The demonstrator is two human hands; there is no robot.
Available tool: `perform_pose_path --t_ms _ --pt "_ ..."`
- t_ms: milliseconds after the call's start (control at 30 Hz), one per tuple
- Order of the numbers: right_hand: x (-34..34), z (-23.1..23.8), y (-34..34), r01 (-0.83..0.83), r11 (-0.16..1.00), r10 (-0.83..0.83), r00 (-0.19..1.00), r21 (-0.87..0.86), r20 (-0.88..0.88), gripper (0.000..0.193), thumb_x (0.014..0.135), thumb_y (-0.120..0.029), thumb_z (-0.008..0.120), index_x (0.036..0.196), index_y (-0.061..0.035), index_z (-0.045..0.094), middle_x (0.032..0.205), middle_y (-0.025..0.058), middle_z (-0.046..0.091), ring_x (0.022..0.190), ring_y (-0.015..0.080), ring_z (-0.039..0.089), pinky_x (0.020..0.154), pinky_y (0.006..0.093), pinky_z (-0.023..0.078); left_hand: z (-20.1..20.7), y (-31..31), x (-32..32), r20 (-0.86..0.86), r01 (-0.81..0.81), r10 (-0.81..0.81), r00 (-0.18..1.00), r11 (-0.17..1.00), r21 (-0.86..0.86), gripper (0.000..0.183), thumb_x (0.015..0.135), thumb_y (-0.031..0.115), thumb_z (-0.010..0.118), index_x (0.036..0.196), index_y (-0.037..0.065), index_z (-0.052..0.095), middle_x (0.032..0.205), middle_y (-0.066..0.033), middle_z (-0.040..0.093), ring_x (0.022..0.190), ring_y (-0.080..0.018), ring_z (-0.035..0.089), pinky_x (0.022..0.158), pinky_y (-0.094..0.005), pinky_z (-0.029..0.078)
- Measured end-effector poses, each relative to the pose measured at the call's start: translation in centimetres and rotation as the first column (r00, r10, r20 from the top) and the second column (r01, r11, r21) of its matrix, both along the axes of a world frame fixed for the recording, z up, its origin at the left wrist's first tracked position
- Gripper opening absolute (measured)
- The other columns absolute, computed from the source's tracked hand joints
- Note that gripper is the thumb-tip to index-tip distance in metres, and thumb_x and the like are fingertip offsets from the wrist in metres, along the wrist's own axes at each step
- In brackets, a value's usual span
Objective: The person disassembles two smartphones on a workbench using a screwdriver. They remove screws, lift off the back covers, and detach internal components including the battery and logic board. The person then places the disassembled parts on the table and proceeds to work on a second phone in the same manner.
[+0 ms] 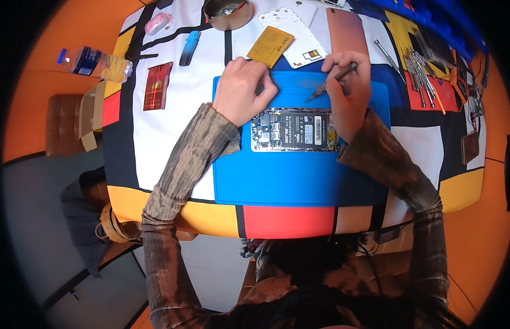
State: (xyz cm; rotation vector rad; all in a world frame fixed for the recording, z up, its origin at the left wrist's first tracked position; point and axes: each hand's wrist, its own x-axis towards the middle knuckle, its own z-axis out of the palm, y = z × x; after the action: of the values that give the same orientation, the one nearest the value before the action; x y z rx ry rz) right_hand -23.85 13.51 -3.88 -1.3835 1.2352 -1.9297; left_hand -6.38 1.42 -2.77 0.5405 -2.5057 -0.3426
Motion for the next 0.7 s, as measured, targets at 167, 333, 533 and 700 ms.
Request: perform_pose_path --t_ms 167,333,533,700 --pt "-0.7 -0.3 1.2 -0.08 0.995 0.062 0.967 -0.063 -0.249 0.028 0.085 0.008 0.048 0.106 -0.0026 0.033 0.103 0.0115 0.051 0.066 0.0023 0.048 0.058 0.0157 0.04 -0.1 0.0 0.1 -0.028 -0.004 0.003 1.0 0.999 -0.04 0.015 0.078 0.016 0.061 0.072 0.002 0.06 0.069 -0.0108 0.06 0.069 -0.0234 0.051 0.064 -0.035 0.042" --pt "-0.8 -0.3 1.5 -0.113 0.989 0.077 0.942 -0.092 -0.326 0.027 0.085 0.008 0.046 0.106 -0.0006 0.033 0.104 0.0142 0.05 0.067 0.0039 0.049 0.06 0.0167 0.043 -0.3 -0.1 0.1 -0.019 -0.014 0.013 1.0 0.998 -0.058 0.015 0.079 0.015 0.061 0.073 0.001 0.06 0.069 -0.0103 0.06 0.069 -0.0229 0.051 0.063 -0.0341 0.043" --pt "-0.9 0.0 1.4 -0.137 0.988 0.105 0.941 -0.078 -0.321 0.026 0.086 0.008 0.046 0.107 -0.0001 0.032 0.103 0.0138 0.05 0.068 0.0035 0.048 0.06 0.0167 0.043 -0.4 -0.2 0.2 -0.038 -0.007 0.004 0.999 0.998 -0.07 0.014 0.079 0.014 0.063 0.075 0.001 0.058 0.068 -0.0086 0.059 0.069 -0.0225 0.05 0.061 -0.0333 0.044" --pt "-0.6 0.1 1.6 -0.082 0.995 0.054 0.929 -0.061 -0.365 0.026 0.086 0.007 0.047 0.106 -0.0003 0.033 0.104 0.0138 0.05 0.069 0.0041 0.05 0.06 0.0167 0.044 -0.5 -0.2 0.2 -0.037 -0.002 0.0 0.999 0.997 -0.071 0.014 0.08 0.015 0.063 0.077 0.001 0.06 0.069 -0.0092 0.059 0.07 -0.0225 0.051 0.061 -0.0328 0.045"
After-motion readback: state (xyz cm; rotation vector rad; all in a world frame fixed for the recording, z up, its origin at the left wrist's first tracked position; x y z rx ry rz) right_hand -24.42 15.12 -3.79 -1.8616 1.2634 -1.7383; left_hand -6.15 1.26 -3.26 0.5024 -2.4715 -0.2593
